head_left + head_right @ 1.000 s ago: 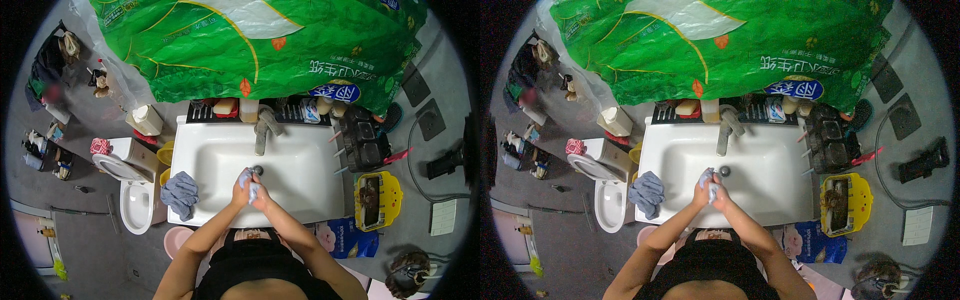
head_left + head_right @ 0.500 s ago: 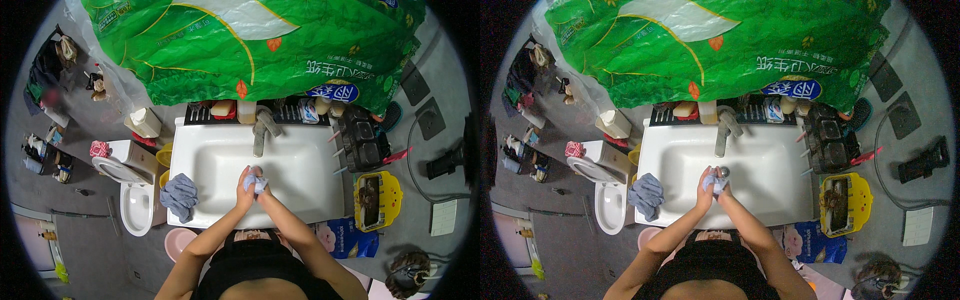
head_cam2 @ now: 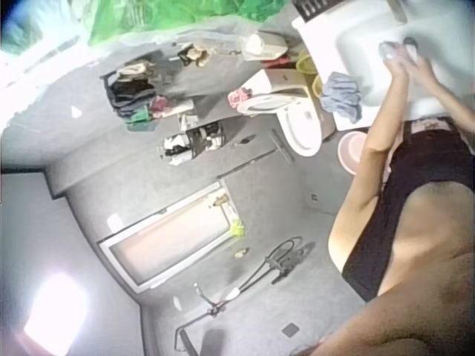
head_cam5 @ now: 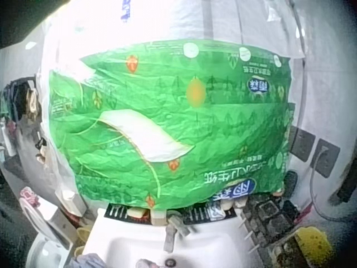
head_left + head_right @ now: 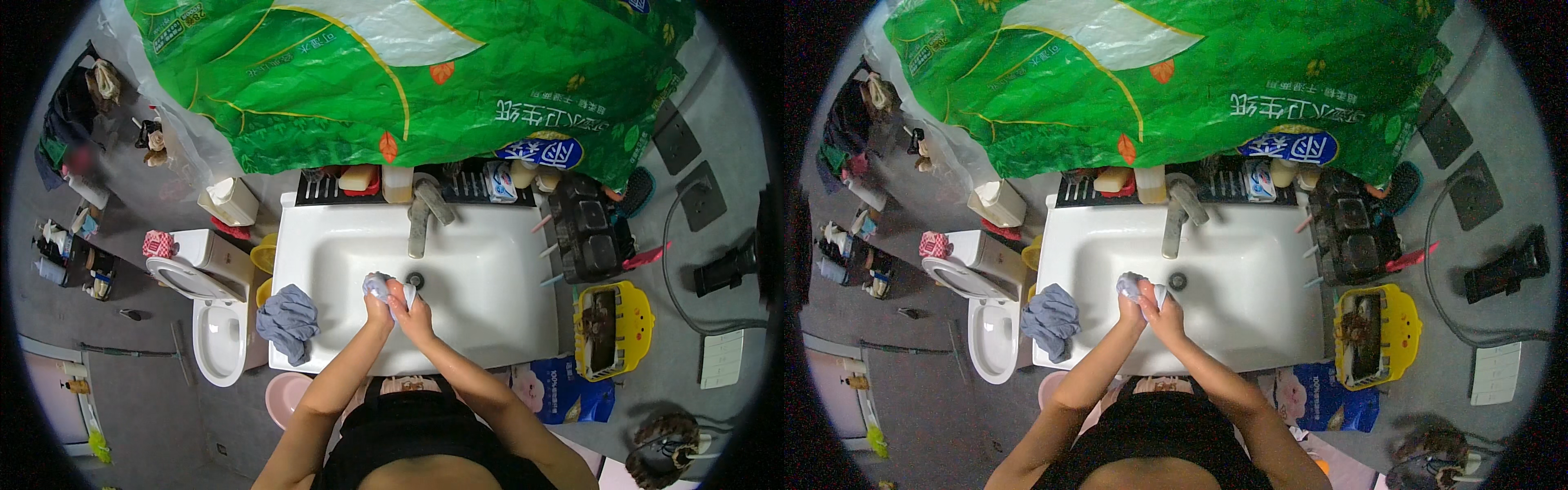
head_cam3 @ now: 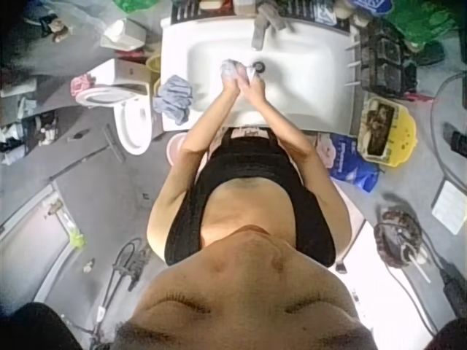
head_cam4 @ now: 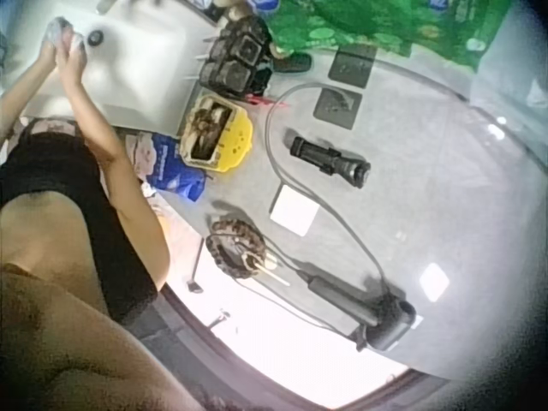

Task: The person washes a light-colored cloth by hand in a white sink. They wet the cloth, apply soap from a bar, scrub it thoroughly, and rinse it under running water.

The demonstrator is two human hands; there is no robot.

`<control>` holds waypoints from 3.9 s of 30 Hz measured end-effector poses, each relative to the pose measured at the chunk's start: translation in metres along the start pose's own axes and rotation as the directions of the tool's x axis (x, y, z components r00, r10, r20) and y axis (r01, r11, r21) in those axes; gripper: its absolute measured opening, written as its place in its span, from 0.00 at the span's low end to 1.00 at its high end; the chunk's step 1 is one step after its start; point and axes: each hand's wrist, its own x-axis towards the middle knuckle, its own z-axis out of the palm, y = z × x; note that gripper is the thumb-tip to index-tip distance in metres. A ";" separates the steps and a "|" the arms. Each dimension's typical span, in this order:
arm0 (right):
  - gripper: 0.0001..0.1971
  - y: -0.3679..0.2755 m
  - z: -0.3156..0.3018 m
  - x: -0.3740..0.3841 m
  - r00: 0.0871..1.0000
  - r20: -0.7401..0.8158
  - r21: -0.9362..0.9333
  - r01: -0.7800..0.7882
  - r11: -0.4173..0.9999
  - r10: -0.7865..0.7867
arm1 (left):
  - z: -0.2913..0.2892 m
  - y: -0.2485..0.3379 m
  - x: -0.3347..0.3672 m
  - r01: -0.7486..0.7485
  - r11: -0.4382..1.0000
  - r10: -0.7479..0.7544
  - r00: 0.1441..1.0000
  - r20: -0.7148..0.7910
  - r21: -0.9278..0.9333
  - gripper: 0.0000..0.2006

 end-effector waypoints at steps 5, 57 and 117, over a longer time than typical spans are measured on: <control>0.16 0.017 0.003 0.007 0.967 0.200 0.398 -0.230 0.888 0.161 | -0.007 -0.005 -0.004 0.418 0.891 -0.359 0.887 0.290 -0.177 0.19; 0.12 0.053 -0.115 0.190 0.804 0.184 0.924 -0.337 0.180 0.565 | -0.031 0.026 -0.013 0.228 0.957 -0.216 0.973 0.083 -0.177 0.10; 0.15 0.039 0.014 0.040 0.635 0.628 0.739 -0.668 -0.089 0.449 | 0.049 0.017 -0.052 -0.853 -0.121 0.498 0.390 0.774 0.508 0.15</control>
